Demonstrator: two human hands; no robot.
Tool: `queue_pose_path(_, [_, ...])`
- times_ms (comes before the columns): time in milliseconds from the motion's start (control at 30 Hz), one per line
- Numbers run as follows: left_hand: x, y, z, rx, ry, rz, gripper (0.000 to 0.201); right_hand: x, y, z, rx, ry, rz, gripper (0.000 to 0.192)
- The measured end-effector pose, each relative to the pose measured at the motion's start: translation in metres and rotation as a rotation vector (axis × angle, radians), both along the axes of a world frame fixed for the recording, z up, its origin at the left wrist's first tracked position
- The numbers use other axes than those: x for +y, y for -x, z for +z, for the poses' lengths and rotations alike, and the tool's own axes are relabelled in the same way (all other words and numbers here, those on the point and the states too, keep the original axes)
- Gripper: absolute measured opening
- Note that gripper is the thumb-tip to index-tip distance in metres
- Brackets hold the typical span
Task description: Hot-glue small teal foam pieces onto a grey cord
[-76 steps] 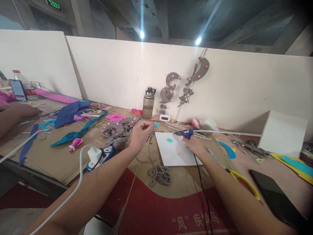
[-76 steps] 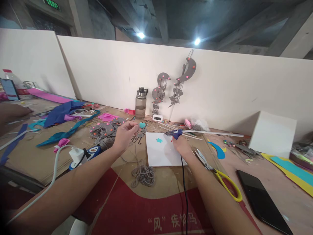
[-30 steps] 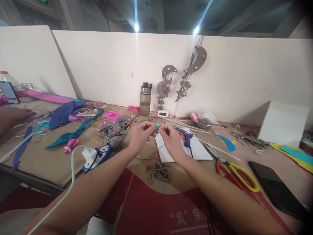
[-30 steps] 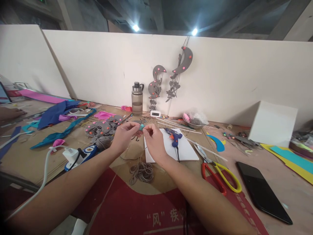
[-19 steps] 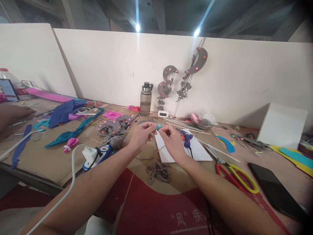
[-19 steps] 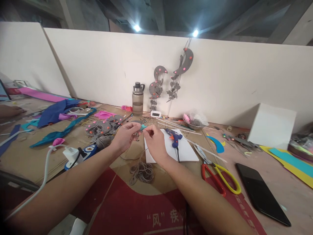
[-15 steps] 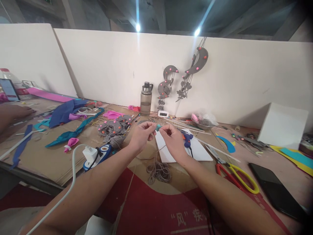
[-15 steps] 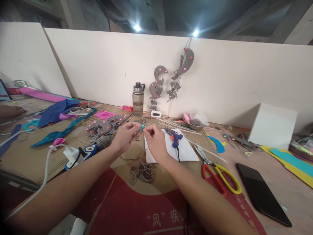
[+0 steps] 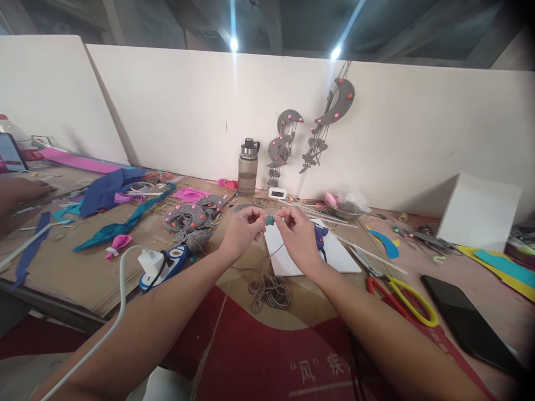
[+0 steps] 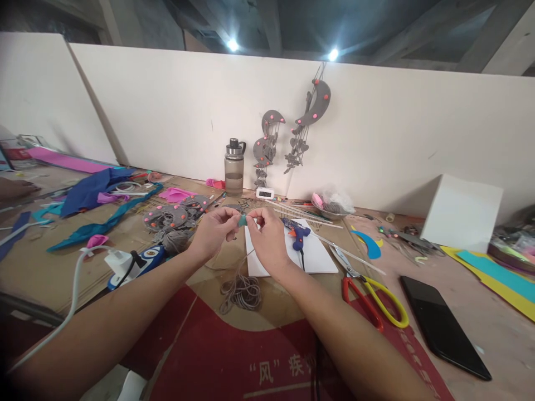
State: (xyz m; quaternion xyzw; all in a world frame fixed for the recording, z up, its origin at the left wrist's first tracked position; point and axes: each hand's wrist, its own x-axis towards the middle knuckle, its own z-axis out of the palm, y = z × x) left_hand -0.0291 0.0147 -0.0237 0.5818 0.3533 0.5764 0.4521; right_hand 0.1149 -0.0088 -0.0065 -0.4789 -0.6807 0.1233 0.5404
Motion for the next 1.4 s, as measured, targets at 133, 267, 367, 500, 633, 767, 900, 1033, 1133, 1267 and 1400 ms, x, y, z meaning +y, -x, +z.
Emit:
queue_pose_path(133, [-0.001,0.000,0.001,0.047,-0.009,0.014,0.022,0.000,-0.001,0.001,-0.050,-0.028,-0.013,0.010])
queue_pose_path(267, [-0.002,0.001,0.002,0.080,-0.018,0.019,0.019,0.000,-0.001,0.002,-0.081,-0.037,-0.022,0.010])
queue_pose_path(367, [-0.002,0.001,0.003,0.105,-0.034,0.024,0.018,0.001,-0.002,0.002,-0.081,-0.031,-0.021,0.011])
queue_pose_path(500, [-0.001,0.002,0.005,0.152,-0.073,0.045,0.016,0.002,-0.002,0.003,-0.068,-0.001,-0.019,0.012])
queue_pose_path(633, [0.001,0.005,0.007,0.204,-0.136,0.065,0.016,0.002,-0.003,0.006,-0.084,0.037,-0.020,0.013])
queue_pose_path(767, [0.003,0.008,0.008,0.291,-0.194,0.083,0.015,0.002,-0.003,0.007,-0.101,0.077,-0.001,0.012])
queue_pose_path(900, [0.003,0.009,0.009,0.260,-0.089,0.021,0.022,0.004,-0.003,0.007,-0.042,0.164,0.016,0.013])
queue_pose_path(1033, [0.001,0.007,0.010,0.132,0.072,-0.090,0.029,0.007,-0.004,0.005,0.074,0.246,0.041,0.015])
queue_pose_path(1133, [0.000,0.007,0.010,0.035,0.156,-0.141,0.033,0.010,-0.004,0.003,0.146,0.267,0.060,0.017])
queue_pose_path(1267, [-0.002,0.005,0.011,-0.007,0.229,-0.178,0.032,0.013,-0.004,-0.001,0.170,0.270,0.059,0.016])
queue_pose_path(1400, [-0.002,0.003,0.009,-0.009,0.240,-0.178,0.028,0.013,-0.002,-0.005,0.155,0.265,0.063,0.016])
